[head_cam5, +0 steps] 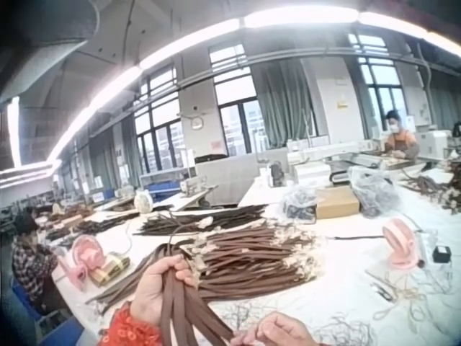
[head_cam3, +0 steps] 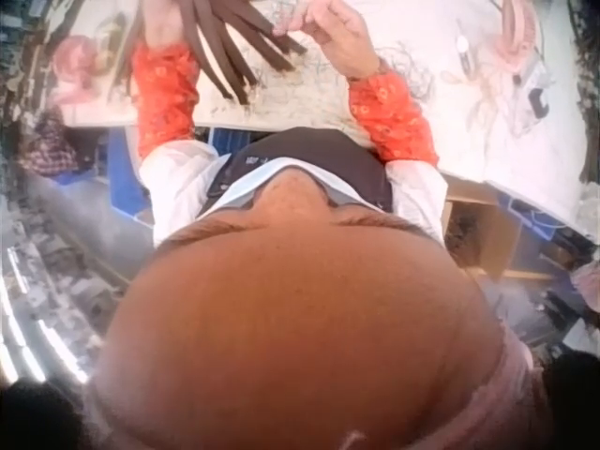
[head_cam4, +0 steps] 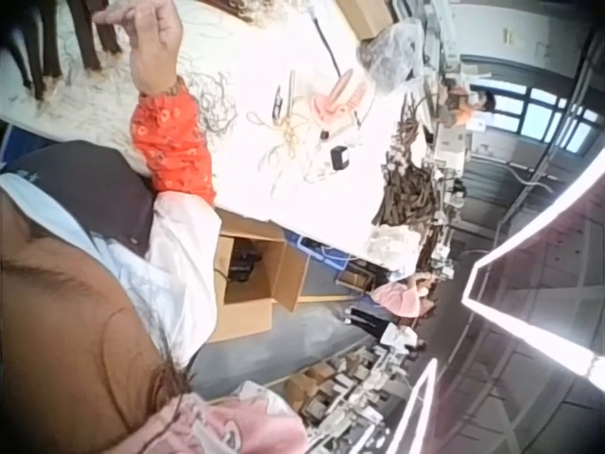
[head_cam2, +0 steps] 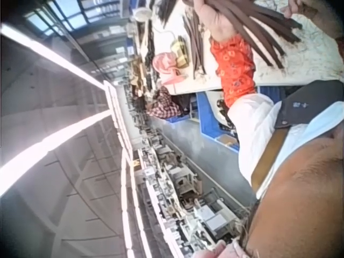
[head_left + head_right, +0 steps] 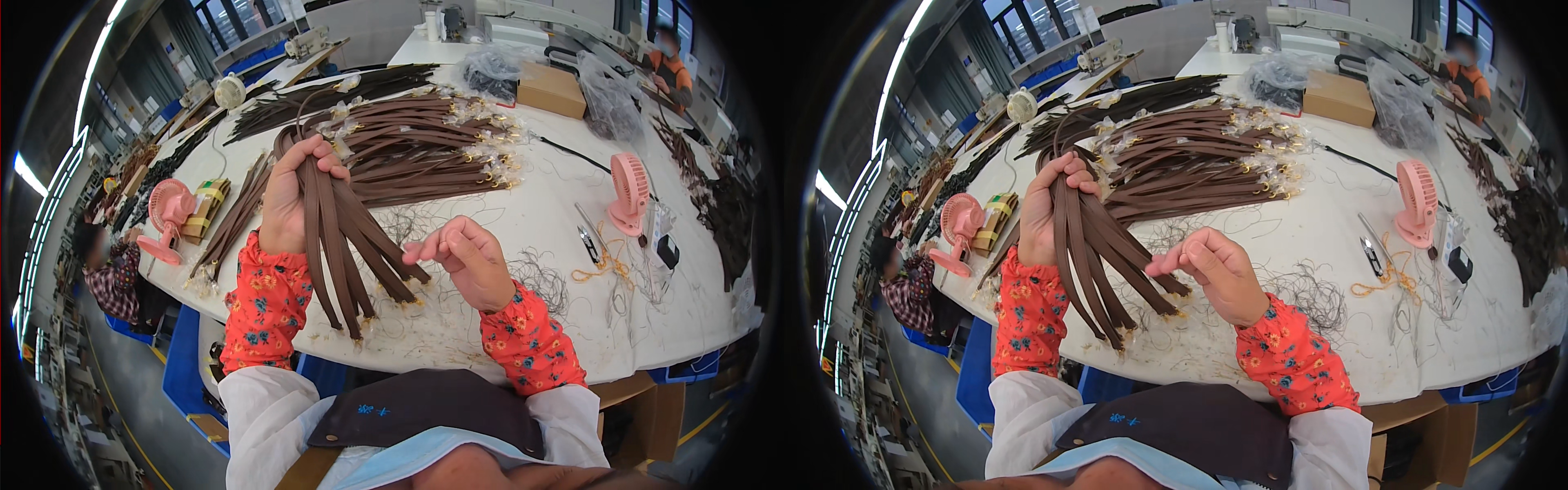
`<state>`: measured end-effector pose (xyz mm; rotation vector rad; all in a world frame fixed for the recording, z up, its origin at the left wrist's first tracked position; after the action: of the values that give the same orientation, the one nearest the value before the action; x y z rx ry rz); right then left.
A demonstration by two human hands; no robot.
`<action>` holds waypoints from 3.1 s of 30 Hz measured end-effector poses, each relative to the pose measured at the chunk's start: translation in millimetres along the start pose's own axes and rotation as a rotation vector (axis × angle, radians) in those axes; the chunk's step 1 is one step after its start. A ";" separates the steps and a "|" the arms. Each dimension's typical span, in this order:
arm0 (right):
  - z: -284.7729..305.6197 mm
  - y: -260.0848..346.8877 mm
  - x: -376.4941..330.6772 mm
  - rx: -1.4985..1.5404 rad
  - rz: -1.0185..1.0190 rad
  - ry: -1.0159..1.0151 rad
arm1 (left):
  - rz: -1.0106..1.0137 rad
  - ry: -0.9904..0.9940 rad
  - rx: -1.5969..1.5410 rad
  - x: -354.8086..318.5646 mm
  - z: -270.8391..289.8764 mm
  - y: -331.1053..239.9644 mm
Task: Assembling and finishing leather bag straps by attaching hardware and trimming excess thread.
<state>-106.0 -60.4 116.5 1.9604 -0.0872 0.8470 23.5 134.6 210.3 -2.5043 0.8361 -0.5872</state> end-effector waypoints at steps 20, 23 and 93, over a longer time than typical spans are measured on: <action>33.3 24.7 -18.3 0.022 -0.113 -0.165 | 0.043 0.101 0.420 1.7 9.8 20.5; 28.0 26.9 8.7 -0.008 0.016 -0.175 | 0.130 0.112 0.533 -7.0 9.0 22.0; 89.7 32.1 -89.0 -1.085 -0.289 -0.387 | 0.153 0.081 0.673 -24.0 9.4 133.5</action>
<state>-138.9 -173.8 61.3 1.0289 -0.3908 0.1209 -49.7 55.7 127.2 -1.8026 0.7003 -0.7681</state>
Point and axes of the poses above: each hand's wrist, its own x-axis towards the middle knuckle, its own z-axis out of the back of the hand, y = z × x, the point moved 1 cm from there along x, towards the middle knuckle, and after that the axes turned 15 degrees about y, right-handed, at the moved point
